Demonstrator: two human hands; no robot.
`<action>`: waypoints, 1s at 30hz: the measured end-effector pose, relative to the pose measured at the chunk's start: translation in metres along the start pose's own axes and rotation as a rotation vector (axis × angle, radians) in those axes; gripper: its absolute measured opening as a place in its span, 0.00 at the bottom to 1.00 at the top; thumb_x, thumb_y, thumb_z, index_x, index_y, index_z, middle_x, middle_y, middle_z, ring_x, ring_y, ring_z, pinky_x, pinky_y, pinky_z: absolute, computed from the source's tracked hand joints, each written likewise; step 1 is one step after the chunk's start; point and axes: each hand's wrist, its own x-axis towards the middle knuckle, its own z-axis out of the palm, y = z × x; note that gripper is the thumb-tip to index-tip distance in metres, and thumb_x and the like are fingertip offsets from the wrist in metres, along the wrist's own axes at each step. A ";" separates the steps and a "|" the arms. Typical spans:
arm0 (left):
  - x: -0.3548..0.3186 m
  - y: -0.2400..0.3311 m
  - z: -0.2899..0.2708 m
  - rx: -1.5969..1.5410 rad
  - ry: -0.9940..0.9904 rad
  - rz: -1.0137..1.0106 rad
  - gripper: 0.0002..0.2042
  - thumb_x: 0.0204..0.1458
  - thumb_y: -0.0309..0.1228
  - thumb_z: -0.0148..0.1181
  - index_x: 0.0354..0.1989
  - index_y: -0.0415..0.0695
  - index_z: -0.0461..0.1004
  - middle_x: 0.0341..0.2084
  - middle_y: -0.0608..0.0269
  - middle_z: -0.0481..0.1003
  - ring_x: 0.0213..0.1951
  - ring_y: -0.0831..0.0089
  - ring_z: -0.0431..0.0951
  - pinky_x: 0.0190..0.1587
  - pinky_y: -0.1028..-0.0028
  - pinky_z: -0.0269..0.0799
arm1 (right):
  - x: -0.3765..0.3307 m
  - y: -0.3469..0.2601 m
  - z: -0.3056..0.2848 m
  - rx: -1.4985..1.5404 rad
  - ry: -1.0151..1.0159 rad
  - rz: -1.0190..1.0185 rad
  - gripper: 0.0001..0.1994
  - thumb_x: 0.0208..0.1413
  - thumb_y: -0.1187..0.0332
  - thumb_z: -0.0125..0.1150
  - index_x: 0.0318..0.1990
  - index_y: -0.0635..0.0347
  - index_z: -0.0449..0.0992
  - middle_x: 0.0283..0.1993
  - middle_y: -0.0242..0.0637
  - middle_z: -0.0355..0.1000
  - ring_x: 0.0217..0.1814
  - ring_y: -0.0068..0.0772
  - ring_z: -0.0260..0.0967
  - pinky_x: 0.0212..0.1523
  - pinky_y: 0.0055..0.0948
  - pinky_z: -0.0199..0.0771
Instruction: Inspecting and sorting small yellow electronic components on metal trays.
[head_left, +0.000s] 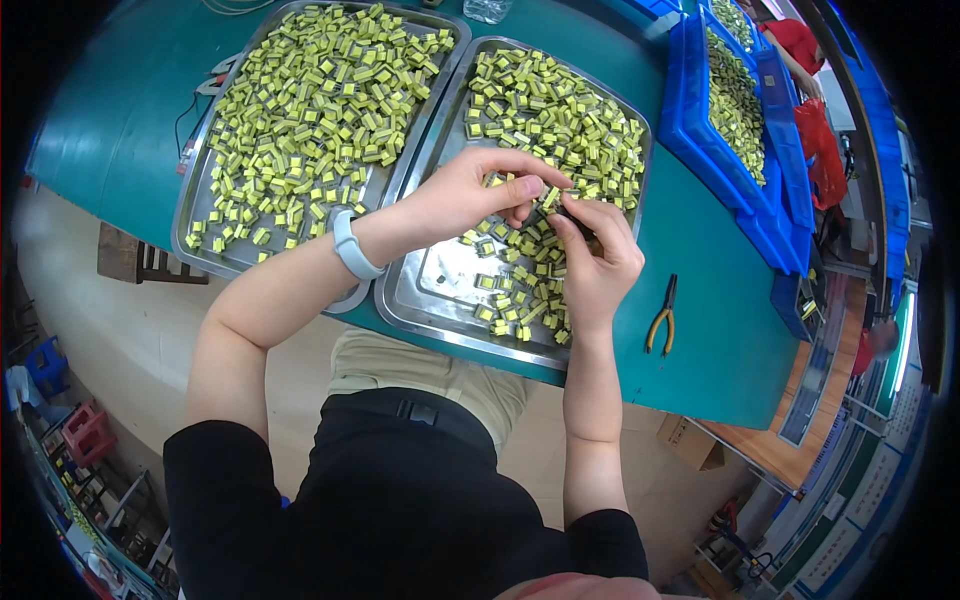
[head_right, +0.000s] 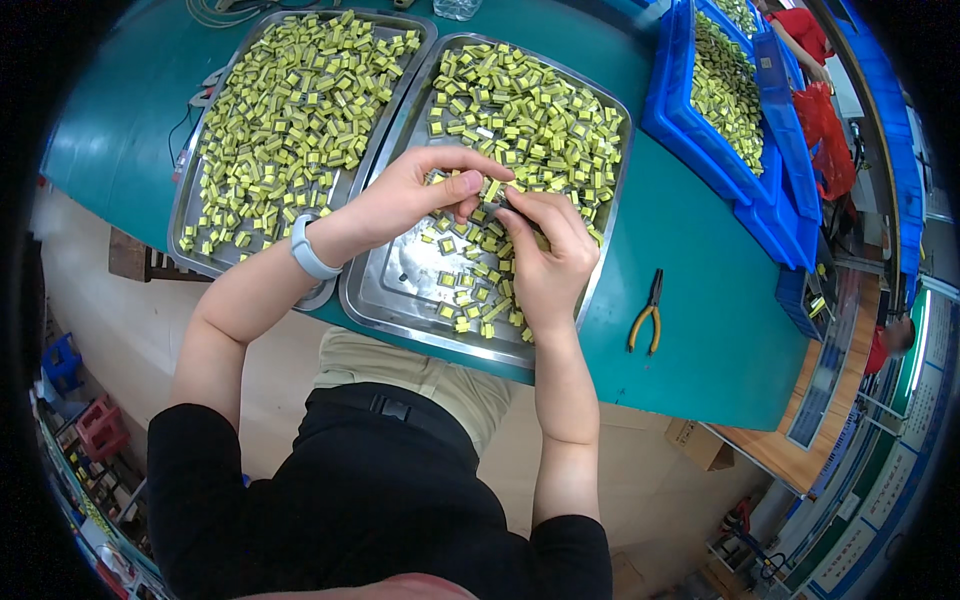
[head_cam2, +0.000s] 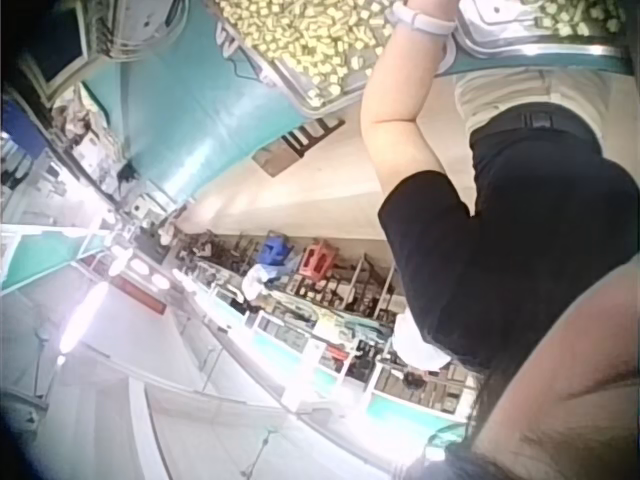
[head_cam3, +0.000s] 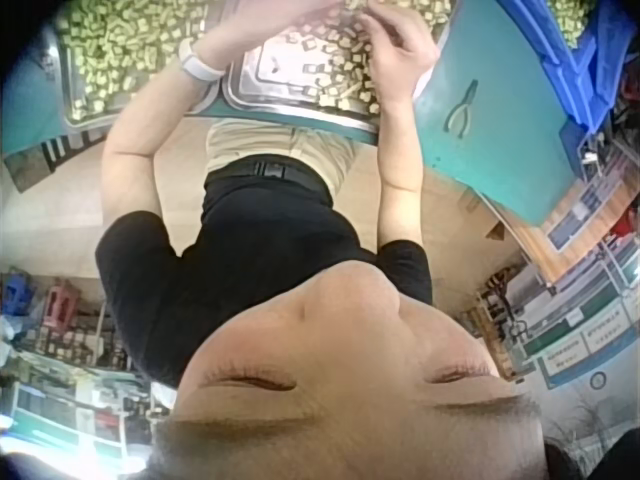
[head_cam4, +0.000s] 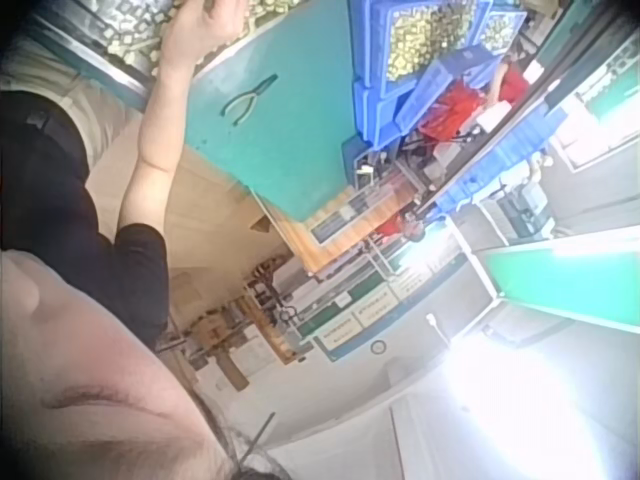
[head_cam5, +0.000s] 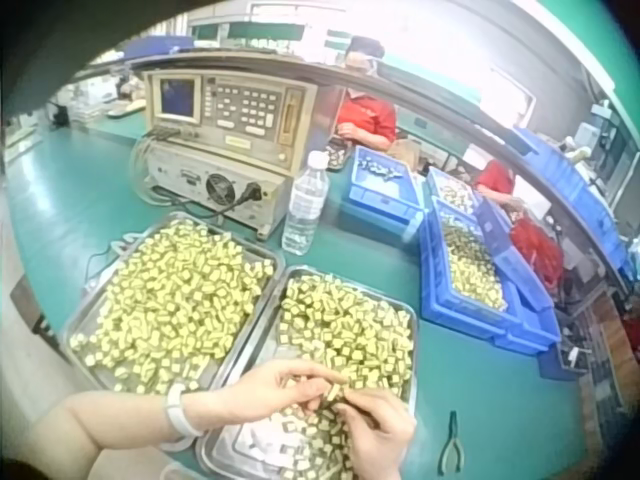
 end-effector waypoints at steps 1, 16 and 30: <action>0.000 0.000 0.000 0.000 0.000 0.000 0.14 0.63 0.34 0.52 0.51 0.40 0.75 0.23 0.70 0.70 0.29 0.81 0.70 0.35 0.79 0.69 | 0.000 0.000 0.000 0.000 0.000 0.000 0.11 0.44 0.85 0.68 0.38 0.67 0.81 0.37 0.40 0.76 0.37 0.26 0.73 0.35 0.20 0.73; 0.000 0.001 -0.001 0.010 -0.002 -0.022 0.14 0.62 0.35 0.52 0.48 0.38 0.75 0.25 0.69 0.70 0.30 0.82 0.69 0.35 0.79 0.68 | 0.002 -0.002 0.000 0.011 -0.006 0.016 0.12 0.43 0.84 0.68 0.38 0.67 0.81 0.36 0.40 0.77 0.37 0.27 0.73 0.35 0.22 0.72; -0.001 -0.002 -0.006 -0.088 0.058 -0.307 0.24 0.62 0.48 0.50 0.25 0.38 0.73 0.14 0.70 0.67 0.14 0.84 0.61 0.16 0.81 0.54 | 0.002 -0.003 0.002 0.076 -0.110 -0.061 0.15 0.42 0.84 0.69 0.40 0.68 0.80 0.39 0.42 0.77 0.39 0.31 0.74 0.39 0.25 0.75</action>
